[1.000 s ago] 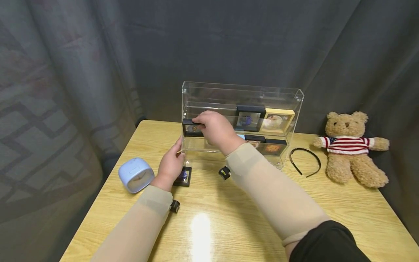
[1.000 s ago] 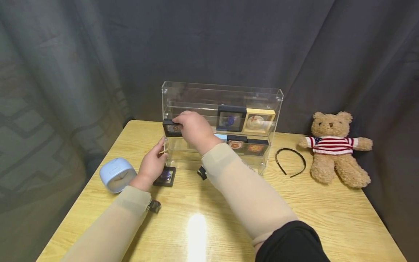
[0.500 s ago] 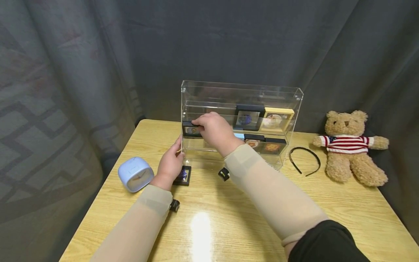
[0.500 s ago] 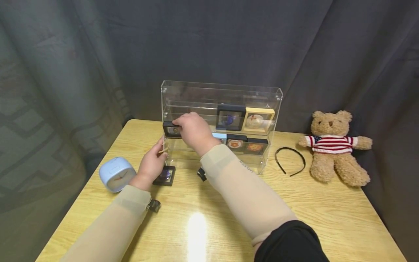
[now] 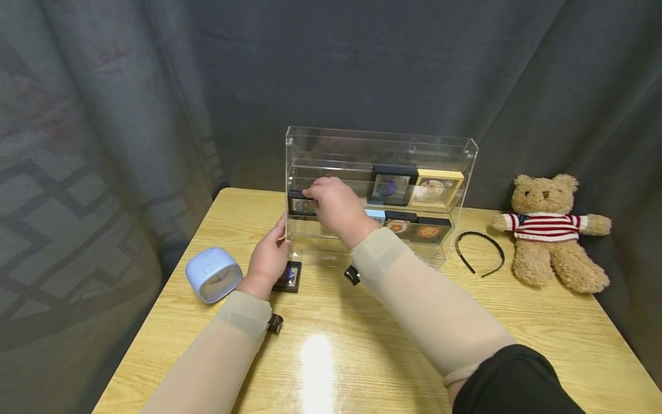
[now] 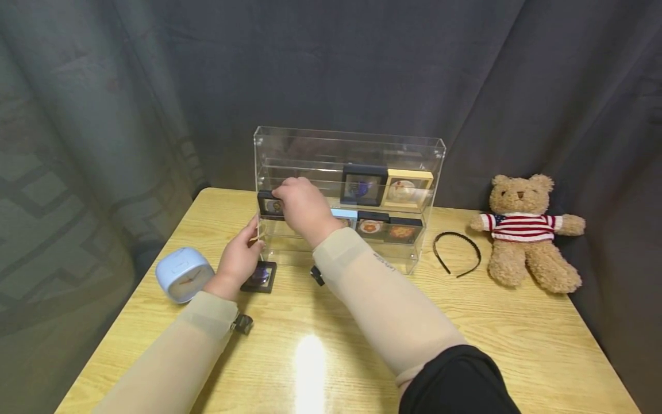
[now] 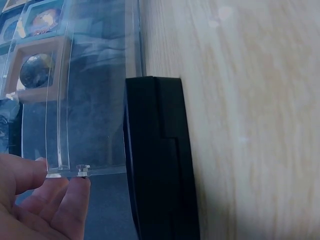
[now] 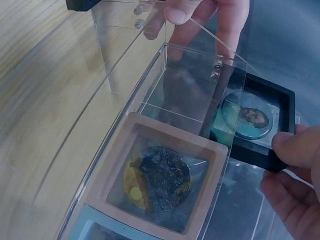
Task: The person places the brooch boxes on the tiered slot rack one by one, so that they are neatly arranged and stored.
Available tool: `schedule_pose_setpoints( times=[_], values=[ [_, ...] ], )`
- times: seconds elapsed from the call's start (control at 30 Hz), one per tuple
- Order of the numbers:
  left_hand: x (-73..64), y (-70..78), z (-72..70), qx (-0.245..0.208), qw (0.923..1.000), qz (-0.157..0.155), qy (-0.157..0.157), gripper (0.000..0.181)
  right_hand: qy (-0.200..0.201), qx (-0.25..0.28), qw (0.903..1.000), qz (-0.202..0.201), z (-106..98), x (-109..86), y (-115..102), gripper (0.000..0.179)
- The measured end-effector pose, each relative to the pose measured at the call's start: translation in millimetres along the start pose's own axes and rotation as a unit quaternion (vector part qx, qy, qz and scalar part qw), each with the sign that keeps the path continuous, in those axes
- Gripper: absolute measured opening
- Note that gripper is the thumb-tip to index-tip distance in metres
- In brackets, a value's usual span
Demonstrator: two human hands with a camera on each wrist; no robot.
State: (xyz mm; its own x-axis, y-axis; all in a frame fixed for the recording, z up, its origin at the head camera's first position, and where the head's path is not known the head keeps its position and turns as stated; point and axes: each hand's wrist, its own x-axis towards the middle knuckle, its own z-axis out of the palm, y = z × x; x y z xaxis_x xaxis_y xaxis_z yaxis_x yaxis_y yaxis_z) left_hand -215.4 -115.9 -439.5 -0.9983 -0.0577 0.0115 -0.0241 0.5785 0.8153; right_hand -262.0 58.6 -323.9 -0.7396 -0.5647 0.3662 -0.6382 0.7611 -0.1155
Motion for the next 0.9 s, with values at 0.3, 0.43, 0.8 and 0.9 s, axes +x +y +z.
schedule_pose_setpoints(
  times=[0.3, 0.43, 0.8, 0.9],
  values=[
    [-0.9, 0.9, -1.1, -0.010, 0.9999, -0.002, -0.006, 0.066, -0.012, 0.011, 0.9999, -0.001, -2, 0.8, 0, 0.032],
    [-1.4, 1.5, -1.4, -0.011, 0.9999, -0.004, -0.007, 0.066, -0.017, 0.035, 0.9992, 0.011, -6, -0.9, 0, 0.033],
    [-0.6, -0.6, -0.8, -0.017, 0.9998, -0.001, -0.005, 0.067, 0.042, 0.112, 0.9911, 0.059, -45, -19.4, 7, 0.028],
    [-0.6, -0.9, -0.7, -0.020, 0.9998, -0.003, -0.007, 0.067, 0.047, 0.123, 0.9878, 0.083, -60, -38.0, 21, 0.027]
  ],
)
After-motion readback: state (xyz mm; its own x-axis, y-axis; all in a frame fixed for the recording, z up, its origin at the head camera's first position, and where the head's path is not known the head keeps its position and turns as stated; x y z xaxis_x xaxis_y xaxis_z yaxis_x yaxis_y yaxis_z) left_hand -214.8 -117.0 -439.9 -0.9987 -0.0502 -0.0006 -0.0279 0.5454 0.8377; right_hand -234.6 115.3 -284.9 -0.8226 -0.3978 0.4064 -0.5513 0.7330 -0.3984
